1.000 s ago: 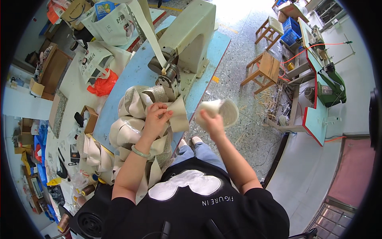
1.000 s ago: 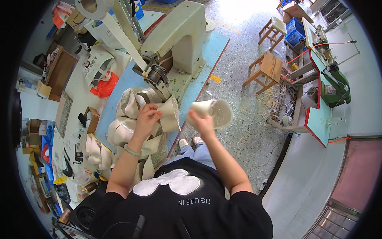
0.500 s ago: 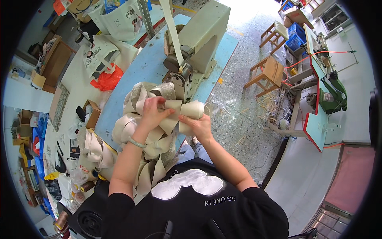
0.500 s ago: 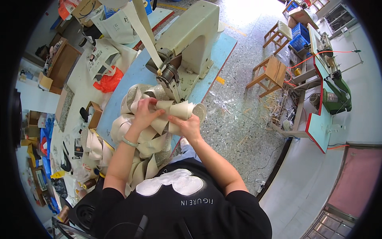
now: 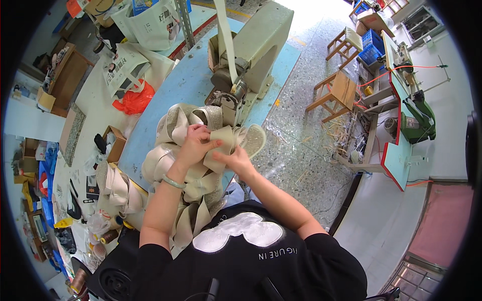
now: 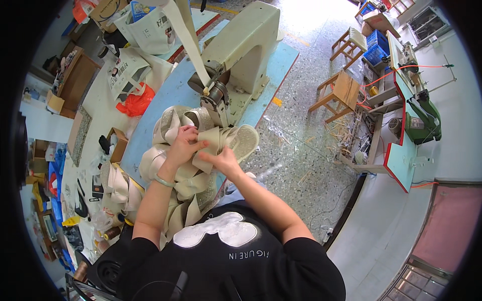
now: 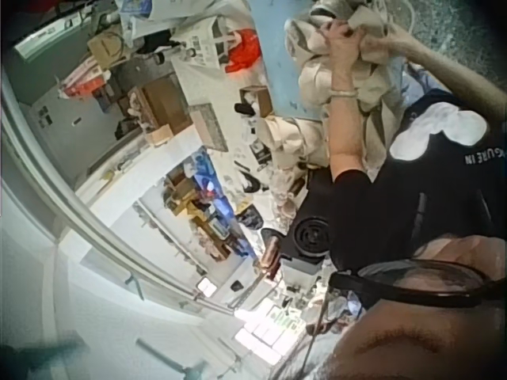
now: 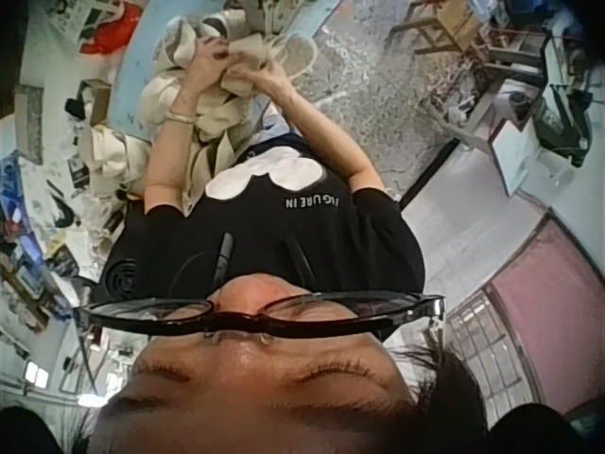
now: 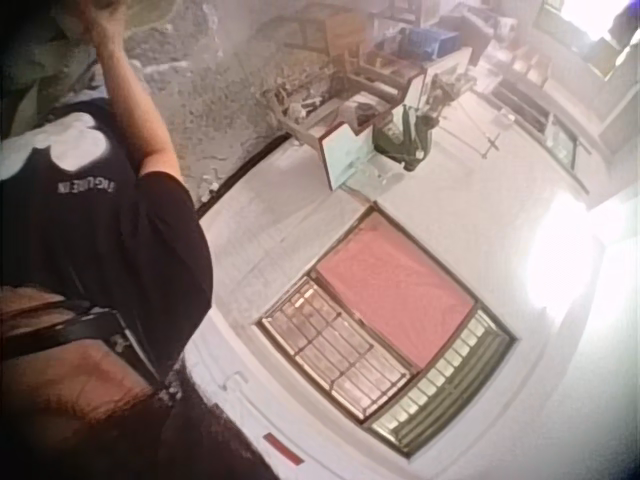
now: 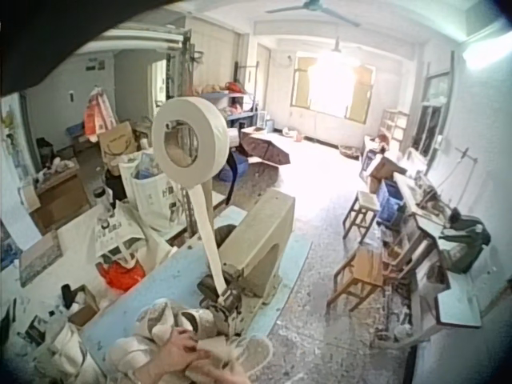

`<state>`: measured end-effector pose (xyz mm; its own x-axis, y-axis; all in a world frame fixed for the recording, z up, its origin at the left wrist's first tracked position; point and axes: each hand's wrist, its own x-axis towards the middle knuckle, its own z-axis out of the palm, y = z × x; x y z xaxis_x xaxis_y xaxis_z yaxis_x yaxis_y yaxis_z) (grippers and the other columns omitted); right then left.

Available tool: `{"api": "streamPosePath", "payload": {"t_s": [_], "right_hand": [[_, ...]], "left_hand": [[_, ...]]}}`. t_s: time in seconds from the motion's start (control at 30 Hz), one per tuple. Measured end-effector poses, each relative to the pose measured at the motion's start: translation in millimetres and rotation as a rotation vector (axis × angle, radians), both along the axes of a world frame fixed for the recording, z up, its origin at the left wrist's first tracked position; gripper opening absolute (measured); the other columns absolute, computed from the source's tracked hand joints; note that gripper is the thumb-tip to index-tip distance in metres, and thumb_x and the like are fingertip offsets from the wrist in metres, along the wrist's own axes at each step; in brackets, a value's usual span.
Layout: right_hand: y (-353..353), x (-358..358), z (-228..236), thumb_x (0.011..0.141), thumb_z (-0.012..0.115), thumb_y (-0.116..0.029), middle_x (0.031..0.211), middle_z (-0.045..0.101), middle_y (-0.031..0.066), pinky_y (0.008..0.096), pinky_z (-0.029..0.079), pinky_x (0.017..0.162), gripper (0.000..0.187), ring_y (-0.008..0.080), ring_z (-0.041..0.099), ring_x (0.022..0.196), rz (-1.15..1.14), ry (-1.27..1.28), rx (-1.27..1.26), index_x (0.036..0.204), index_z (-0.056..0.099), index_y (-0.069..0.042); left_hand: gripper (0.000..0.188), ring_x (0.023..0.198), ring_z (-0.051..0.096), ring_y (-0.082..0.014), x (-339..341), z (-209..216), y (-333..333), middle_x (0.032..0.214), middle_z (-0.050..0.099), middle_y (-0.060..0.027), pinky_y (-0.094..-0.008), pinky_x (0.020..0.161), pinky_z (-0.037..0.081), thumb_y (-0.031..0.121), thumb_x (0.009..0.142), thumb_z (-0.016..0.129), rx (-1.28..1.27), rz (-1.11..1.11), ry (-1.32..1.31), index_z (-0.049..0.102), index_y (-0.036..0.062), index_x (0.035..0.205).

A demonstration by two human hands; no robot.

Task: The person assembles beige fabric components by hand in a workshop setting. They pick up individual pieces, fold them, and insert them into one another to form a layered structure, stacking the finished units on the table.

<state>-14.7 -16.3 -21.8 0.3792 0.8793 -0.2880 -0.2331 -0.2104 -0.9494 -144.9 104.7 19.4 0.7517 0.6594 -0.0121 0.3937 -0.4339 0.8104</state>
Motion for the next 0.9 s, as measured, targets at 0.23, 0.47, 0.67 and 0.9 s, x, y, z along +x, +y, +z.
{"api": "streamPosePath", "payload": {"t_s": [0.23,0.47,0.67,0.9], "right_hand": [[10.5,-3.3,23.1,0.073,0.081,-0.016,0.094,0.070,0.0064,0.0301,0.052,0.074,0.033,0.0134,0.065,0.084,-0.092,0.105,-0.058,0.100,0.069,-0.002],[6.0,-5.8,22.7,0.075,0.077,-0.010,0.099,0.068,0.0074,0.0317,0.052,0.079,0.034,0.0170,0.064,0.089,-0.281,0.202,-0.070,0.106,0.066,0.000],[-11.5,70.4,-24.2,0.086,0.067,-0.014,0.113,0.062,0.0120,0.0477,0.051,0.089,0.037,0.0284,0.062,0.102,-0.650,0.762,-0.126,0.120,0.055,-0.005],[-83.7,105.9,139.5,0.078,0.071,-0.006,0.098,0.067,0.0071,0.0336,0.052,0.076,0.029,0.0163,0.064,0.087,0.400,-0.146,-0.209,0.105,0.064,0.001]], "left_hand": [[0.027,0.111,0.043,-0.0307,-34.7,2.8,16.8,0.107,0.058,-0.0106,-0.0405,0.097,0.036,0.030,0.085,0.067,0.396,0.354,0.090,0.068,0.0030,0.088],[0.032,0.110,0.045,-0.0307,-30.3,-23.3,16.2,0.100,0.061,-0.0093,-0.0408,0.096,0.035,0.037,0.083,0.067,0.201,0.147,0.159,0.069,0.0050,0.078],[0.024,0.108,0.048,-0.0255,-55.3,-27.6,12.5,0.099,0.062,-0.0091,-0.0365,0.094,0.038,0.026,0.084,0.069,-0.025,0.181,-0.145,0.064,0.0025,0.081],[0.024,0.096,0.052,-0.0072,-107.3,-2.9,-19.1,0.101,0.060,-0.0023,-0.0250,0.086,0.043,0.021,0.090,0.065,-0.778,0.460,-0.613,0.062,-0.0004,0.100]]}}
